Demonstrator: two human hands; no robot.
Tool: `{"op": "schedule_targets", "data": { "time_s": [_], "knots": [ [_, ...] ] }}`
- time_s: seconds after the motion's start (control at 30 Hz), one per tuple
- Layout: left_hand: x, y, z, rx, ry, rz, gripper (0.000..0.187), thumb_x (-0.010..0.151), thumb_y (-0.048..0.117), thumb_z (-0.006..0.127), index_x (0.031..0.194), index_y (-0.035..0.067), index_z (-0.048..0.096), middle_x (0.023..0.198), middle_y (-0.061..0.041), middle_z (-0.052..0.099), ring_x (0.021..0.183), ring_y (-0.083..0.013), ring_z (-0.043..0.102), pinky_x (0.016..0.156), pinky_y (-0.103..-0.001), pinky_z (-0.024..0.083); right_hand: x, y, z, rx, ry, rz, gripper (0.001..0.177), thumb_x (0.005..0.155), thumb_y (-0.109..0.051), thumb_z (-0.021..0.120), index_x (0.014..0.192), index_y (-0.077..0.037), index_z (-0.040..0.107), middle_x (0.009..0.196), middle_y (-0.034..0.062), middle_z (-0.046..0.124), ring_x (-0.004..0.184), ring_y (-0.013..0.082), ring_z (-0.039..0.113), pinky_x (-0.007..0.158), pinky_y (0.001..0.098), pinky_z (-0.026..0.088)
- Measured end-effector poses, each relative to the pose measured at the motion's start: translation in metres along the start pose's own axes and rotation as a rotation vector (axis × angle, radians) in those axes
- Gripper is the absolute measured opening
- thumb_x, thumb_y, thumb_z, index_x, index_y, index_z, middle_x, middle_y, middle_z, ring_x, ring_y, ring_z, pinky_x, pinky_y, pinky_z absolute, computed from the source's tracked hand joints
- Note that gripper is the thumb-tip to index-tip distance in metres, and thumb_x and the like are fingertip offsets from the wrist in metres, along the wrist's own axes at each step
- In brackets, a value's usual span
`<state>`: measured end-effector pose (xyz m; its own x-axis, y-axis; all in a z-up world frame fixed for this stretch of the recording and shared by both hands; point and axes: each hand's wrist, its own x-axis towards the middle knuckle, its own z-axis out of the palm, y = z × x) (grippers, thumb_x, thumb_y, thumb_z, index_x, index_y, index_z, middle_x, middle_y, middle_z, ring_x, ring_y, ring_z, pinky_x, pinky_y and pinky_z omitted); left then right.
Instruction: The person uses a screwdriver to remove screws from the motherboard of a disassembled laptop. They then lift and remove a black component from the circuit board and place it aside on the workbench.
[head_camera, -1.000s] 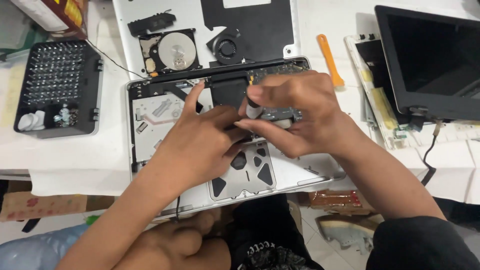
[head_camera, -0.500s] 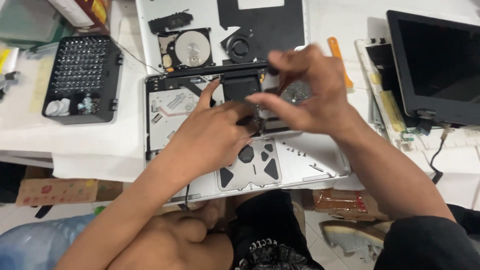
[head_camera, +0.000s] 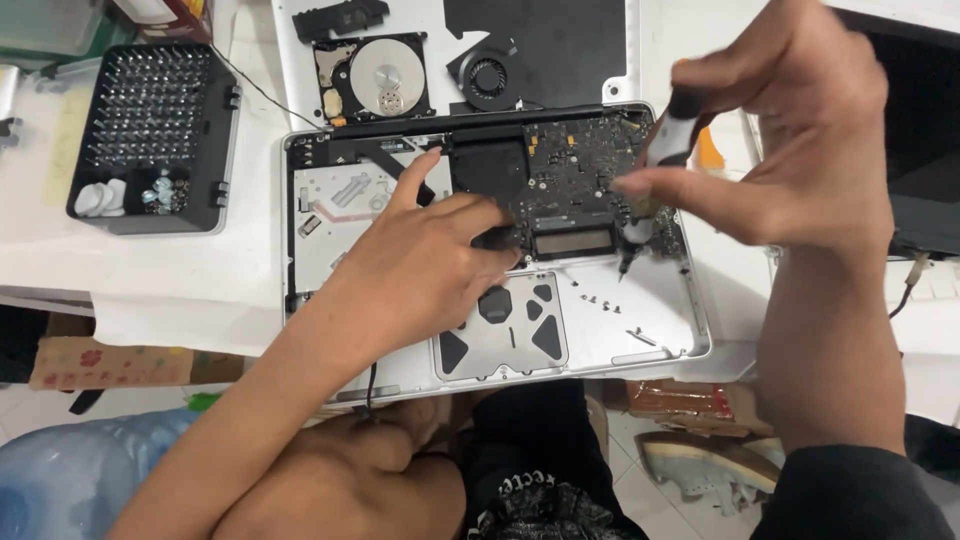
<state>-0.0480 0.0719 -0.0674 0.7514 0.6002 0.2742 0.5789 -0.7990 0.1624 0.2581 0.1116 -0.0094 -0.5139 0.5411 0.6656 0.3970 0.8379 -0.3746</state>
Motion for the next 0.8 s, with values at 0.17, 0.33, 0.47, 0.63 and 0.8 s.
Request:
{"op": "schedule_targets", "data": {
  "time_s": [0.17, 0.33, 0.47, 0.63, 0.8],
  "knots": [
    [-0.001, 0.000, 0.000, 0.015, -0.039, 0.018, 0.017, 0.088, 0.021, 0.071, 0.100, 0.025, 0.082, 0.113, -0.008, 0.068, 0.107, -0.0262, 0.063, 0.119, -0.070, 0.018, 0.002, -0.007, 0.006, -0.107, -0.069, -0.016, 0.066, 0.073, -0.038, 0.105, 0.105, 0.008, 0.070, 0.091, 0.0101, 0.063, 0.077, 0.0170, 0.059, 0.065, 0.0261, 0.041],
    [0.000, 0.002, -0.005, 0.038, -0.102, 0.031, 0.028, 0.083, 0.018, 0.072, 0.108, 0.024, 0.080, 0.120, -0.011, 0.067, 0.115, -0.0276, 0.059, 0.121, -0.069, 0.016, 0.000, 0.011, -0.002, -0.038, -0.030, -0.119, 0.060, 0.086, -0.017, 0.101, 0.109, 0.017, 0.058, 0.096, 0.0226, 0.064, 0.074, 0.0226, 0.058, 0.061, 0.0316, 0.041],
    [-0.002, 0.000, 0.000, 0.052, -0.111, 0.034, 0.029, 0.081, 0.015, 0.072, 0.107, 0.024, 0.081, 0.124, -0.011, 0.068, 0.121, -0.0297, 0.057, 0.121, -0.068, 0.016, -0.020, 0.015, -0.007, 0.030, 0.050, 0.003, 0.080, 0.087, -0.003, 0.105, 0.133, 0.017, 0.043, 0.117, 0.0270, 0.051, 0.098, 0.0305, 0.060, 0.082, 0.0357, 0.049],
    [-0.003, 0.002, -0.002, 0.064, 0.006, 0.072, 0.017, 0.074, 0.008, 0.076, 0.087, 0.018, 0.081, 0.113, -0.009, 0.074, 0.106, -0.0275, 0.062, 0.120, -0.068, 0.025, -0.033, 0.038, -0.009, 0.044, 0.179, -0.211, 0.083, 0.101, 0.031, 0.088, 0.157, 0.000, 0.034, 0.113, 0.0328, 0.055, 0.089, 0.0425, 0.067, 0.085, 0.0453, 0.047],
    [-0.002, -0.001, 0.001, 0.032, 0.042, 0.068, 0.012, 0.082, 0.012, 0.072, 0.084, 0.021, 0.081, 0.110, -0.006, 0.076, 0.105, -0.0274, 0.063, 0.118, -0.064, 0.027, -0.045, 0.040, -0.001, -0.065, 0.442, 0.013, 0.029, 0.116, 0.018, 0.080, 0.124, 0.022, 0.053, 0.115, 0.0306, 0.051, 0.107, 0.0433, 0.052, 0.105, 0.0481, 0.042]
  ]
}}
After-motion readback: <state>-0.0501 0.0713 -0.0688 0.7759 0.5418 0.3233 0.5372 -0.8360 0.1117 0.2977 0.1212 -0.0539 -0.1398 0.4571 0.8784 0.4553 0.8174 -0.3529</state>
